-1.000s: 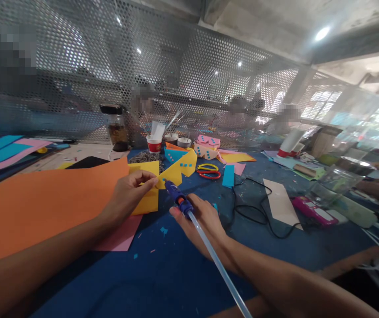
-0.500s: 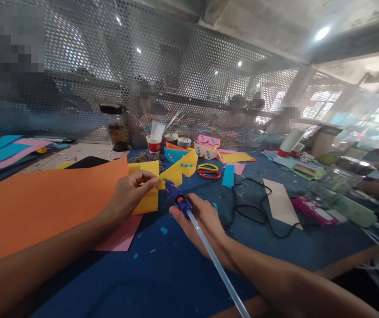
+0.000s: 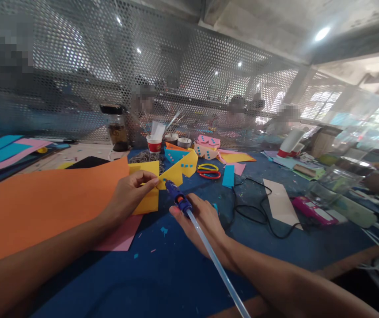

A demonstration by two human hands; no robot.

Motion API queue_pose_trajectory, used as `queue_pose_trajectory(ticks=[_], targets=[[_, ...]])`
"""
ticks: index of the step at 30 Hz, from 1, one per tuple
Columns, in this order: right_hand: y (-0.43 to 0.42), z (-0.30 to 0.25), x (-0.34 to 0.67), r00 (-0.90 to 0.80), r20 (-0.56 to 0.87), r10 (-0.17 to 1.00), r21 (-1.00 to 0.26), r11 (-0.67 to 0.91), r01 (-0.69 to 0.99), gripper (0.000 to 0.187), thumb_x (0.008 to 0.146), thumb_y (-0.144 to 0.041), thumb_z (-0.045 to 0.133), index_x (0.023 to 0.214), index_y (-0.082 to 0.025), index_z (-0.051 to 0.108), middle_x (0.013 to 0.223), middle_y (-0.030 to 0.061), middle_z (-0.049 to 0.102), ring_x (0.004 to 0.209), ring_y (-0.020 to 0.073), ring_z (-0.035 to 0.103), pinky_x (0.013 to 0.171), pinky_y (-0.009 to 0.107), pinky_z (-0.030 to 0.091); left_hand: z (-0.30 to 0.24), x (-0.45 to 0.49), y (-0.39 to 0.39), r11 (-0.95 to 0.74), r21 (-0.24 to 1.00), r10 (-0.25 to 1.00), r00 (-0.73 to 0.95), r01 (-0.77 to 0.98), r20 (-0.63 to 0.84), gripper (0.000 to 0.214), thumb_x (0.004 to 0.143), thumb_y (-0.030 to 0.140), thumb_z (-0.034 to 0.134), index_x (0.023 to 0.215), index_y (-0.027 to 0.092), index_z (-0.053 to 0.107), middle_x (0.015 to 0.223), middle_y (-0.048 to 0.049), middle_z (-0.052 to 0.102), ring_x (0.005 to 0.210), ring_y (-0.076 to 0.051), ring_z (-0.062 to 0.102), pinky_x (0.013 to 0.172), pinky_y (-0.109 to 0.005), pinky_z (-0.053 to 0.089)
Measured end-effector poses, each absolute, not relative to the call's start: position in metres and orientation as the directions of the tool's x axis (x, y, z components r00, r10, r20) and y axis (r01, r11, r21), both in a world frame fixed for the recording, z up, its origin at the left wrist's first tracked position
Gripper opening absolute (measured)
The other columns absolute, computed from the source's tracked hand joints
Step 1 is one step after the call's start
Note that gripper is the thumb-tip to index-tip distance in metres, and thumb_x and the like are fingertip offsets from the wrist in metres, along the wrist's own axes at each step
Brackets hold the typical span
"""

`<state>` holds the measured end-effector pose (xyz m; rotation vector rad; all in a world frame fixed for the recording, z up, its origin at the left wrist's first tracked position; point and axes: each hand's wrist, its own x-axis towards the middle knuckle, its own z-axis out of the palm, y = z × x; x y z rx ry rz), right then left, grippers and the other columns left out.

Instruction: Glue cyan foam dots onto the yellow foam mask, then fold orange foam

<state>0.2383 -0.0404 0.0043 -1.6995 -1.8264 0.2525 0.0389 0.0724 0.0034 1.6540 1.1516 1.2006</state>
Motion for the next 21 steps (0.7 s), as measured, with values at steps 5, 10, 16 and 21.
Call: queue_pose_trajectory(ticks=[5, 10, 16, 21], targets=[[-0.0407, 0.0046, 0.2378, 0.024, 0.302, 0.953, -0.531, 0.147, 0.835, 0.024, 0.101, -0.047, 0.064, 0.095, -0.023, 0.063, 0.087, 0.0031, 0.073, 0.088, 0.0239, 0.069, 0.080, 0.031, 0.039, 0.0039, 0.0387, 0.0724, -0.308, 0.920, 0.949, 0.149, 0.241, 0.279, 0.039, 0.075, 0.058, 0.079, 0.085, 0.021, 0.075, 0.083, -0.0023, 0.075, 0.080, -0.021, 0.066, 0.072, -0.031, 0.047], [-0.0426, 0.0085, 0.2376, 0.025, 0.284, 0.959, -0.542, 0.139, 0.829, 0.026, 0.101, -0.047, 0.064, 0.093, -0.023, 0.062, 0.086, 0.0029, 0.073, 0.087, 0.0233, 0.069, 0.078, 0.031, 0.038, 0.0025, 0.0386, 0.0742, -0.306, 0.924, 0.949, 0.153, 0.231, 0.277, 0.041, 0.075, 0.060, 0.080, 0.087, 0.021, 0.075, 0.086, -0.0035, 0.077, 0.082, -0.022, 0.067, 0.072, -0.031, 0.047], [-0.0435, 0.0107, 0.2379, 0.010, 0.273, 0.962, -0.570, 0.154, 0.807, 0.025, 0.102, -0.048, 0.063, 0.097, -0.023, 0.065, 0.090, 0.0035, 0.075, 0.085, 0.0229, 0.068, 0.076, 0.031, 0.038, 0.0013, 0.0384, 0.0737, -0.302, 0.933, 0.950, 0.146, 0.197, 0.277, 0.040, 0.075, 0.058, 0.081, 0.087, 0.021, 0.075, 0.087, -0.0038, 0.077, 0.082, -0.022, 0.068, 0.070, -0.031, 0.047], [-0.0444, 0.0088, 0.2393, 0.035, 0.286, 0.958, -0.678, 0.177, 0.714, 0.029, 0.100, -0.051, 0.064, 0.094, -0.023, 0.065, 0.087, 0.0023, 0.073, 0.077, 0.0201, 0.064, 0.071, 0.030, 0.039, 0.0001, 0.0381, 0.0749, -0.314, 0.924, 0.947, 0.140, 0.218, 0.288, 0.040, 0.075, 0.059, 0.080, 0.087, 0.021, 0.076, 0.087, -0.0039, 0.077, 0.083, -0.023, 0.069, 0.072, -0.031, 0.049]])
